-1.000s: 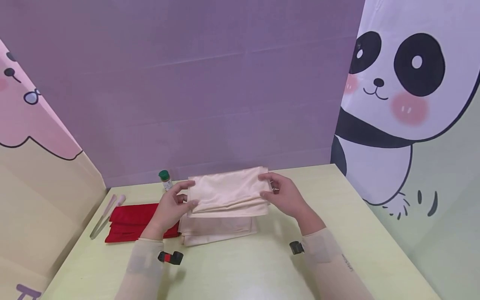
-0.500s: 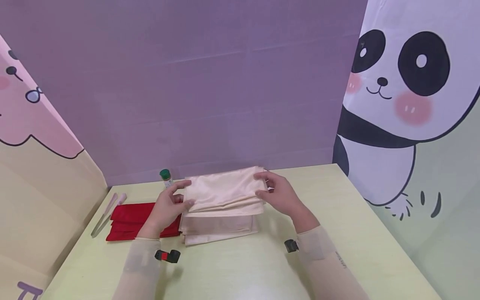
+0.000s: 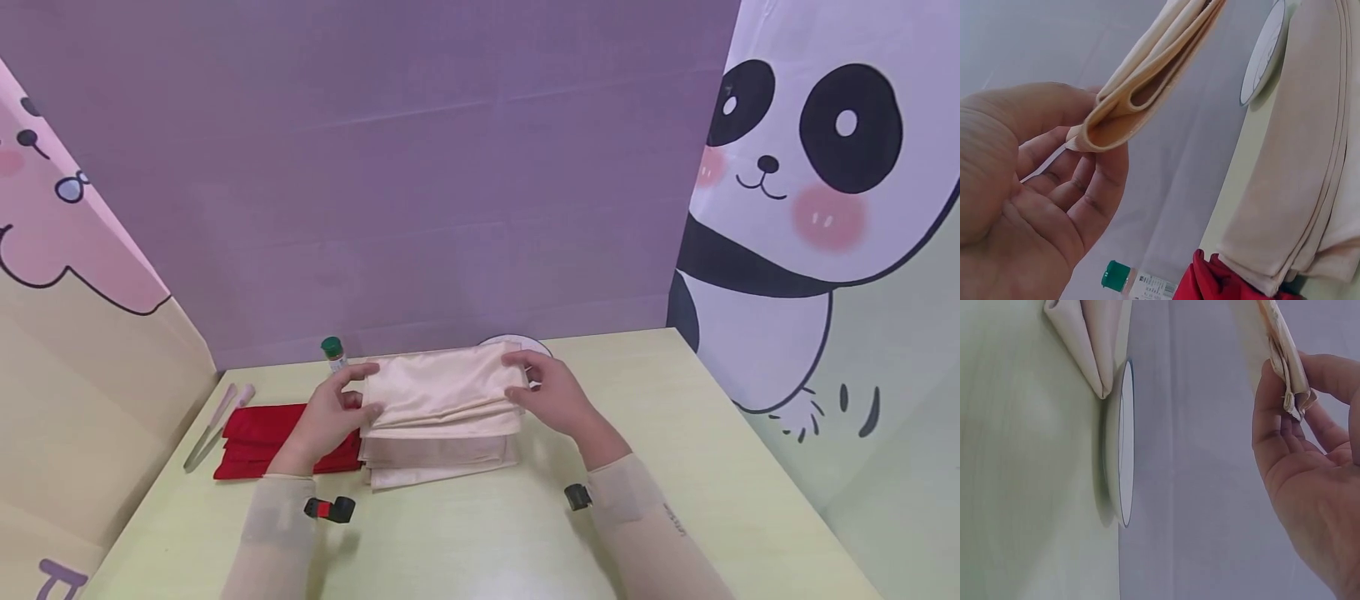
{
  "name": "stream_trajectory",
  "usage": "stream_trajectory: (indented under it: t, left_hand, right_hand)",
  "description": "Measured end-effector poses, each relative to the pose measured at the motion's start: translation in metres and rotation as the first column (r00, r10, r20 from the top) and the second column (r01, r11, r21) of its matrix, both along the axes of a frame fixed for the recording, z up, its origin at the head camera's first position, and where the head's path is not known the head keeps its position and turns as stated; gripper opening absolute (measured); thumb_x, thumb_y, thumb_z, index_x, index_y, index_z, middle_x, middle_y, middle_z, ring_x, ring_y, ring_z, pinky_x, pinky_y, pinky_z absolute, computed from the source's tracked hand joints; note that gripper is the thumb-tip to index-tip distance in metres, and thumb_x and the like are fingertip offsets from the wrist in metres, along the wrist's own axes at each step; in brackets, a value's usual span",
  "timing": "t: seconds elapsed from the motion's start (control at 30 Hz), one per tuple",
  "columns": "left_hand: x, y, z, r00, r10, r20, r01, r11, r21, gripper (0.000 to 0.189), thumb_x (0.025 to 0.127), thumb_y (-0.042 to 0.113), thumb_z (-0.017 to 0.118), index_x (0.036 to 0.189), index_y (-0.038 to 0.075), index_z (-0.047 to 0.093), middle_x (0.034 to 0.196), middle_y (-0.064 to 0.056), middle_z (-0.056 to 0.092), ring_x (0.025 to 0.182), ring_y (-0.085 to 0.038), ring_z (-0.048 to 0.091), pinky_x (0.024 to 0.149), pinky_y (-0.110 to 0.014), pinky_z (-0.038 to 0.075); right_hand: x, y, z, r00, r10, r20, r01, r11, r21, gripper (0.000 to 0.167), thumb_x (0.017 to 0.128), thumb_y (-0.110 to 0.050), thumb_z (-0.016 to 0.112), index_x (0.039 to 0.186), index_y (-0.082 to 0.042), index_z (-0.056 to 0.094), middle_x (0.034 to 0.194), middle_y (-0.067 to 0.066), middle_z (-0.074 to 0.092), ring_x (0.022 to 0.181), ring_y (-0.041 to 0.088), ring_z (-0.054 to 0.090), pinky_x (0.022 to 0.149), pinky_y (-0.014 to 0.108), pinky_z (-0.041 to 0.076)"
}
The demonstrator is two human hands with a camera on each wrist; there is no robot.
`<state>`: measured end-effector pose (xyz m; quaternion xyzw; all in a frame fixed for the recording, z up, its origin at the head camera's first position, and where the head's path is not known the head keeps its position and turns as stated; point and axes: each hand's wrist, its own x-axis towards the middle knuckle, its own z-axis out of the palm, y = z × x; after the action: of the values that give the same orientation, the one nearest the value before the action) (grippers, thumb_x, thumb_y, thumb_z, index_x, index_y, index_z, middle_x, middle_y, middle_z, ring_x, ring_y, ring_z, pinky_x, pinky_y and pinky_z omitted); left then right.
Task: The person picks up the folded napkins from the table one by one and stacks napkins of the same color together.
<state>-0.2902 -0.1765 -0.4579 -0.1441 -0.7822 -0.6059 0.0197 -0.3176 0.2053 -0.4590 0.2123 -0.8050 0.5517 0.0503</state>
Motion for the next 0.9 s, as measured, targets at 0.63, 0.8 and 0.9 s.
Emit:
stream_trajectory:
  t: [0.63,0.8,0.9]
  left_hand:
    - [-0.002,-0.012,-0.012,0.997,0.055,0.06,-0.038,0.969,-0.245,0.062,0.089,0.005,0.083,0.145,0.019,0.061,0.132,-0.006,0.06,0.089,-0.023,0.067,0.07,-0.032,0.059]
    - [-0.003,-0.013,-0.015,0.996,0.058,0.068,-0.036,0.957,-0.286,0.061,0.09,0.006,0.083,0.145,0.018,0.06,0.117,-0.007,0.065,0.087,-0.022,0.066,0.068,-0.032,0.058]
    - [-0.004,-0.013,-0.017,0.996,0.052,0.074,-0.027,0.954,-0.297,0.06,0.091,0.006,0.082,0.146,0.017,0.06,0.115,-0.008,0.066,0.086,-0.022,0.066,0.068,-0.033,0.058]
  right_hand:
    - [0.0,-0.015,-0.016,0.999,-0.003,0.048,-0.003,0.993,0.122,0.045,0.087,0.002,0.08,0.13,-0.002,0.067,0.105,0.013,0.07,0.084,0.023,0.064,0.065,0.026,0.053]
    - [-0.001,-0.017,-0.021,0.999,-0.011,0.041,0.004,0.987,0.159,0.045,0.086,0.001,0.081,0.129,-0.002,0.068,0.106,0.011,0.068,0.083,0.021,0.063,0.063,0.027,0.052]
    - [-0.001,-0.018,-0.023,0.999,-0.013,0.034,0.007,0.983,0.182,0.045,0.085,0.001,0.081,0.128,-0.002,0.069,0.105,0.01,0.068,0.082,0.022,0.062,0.063,0.028,0.051]
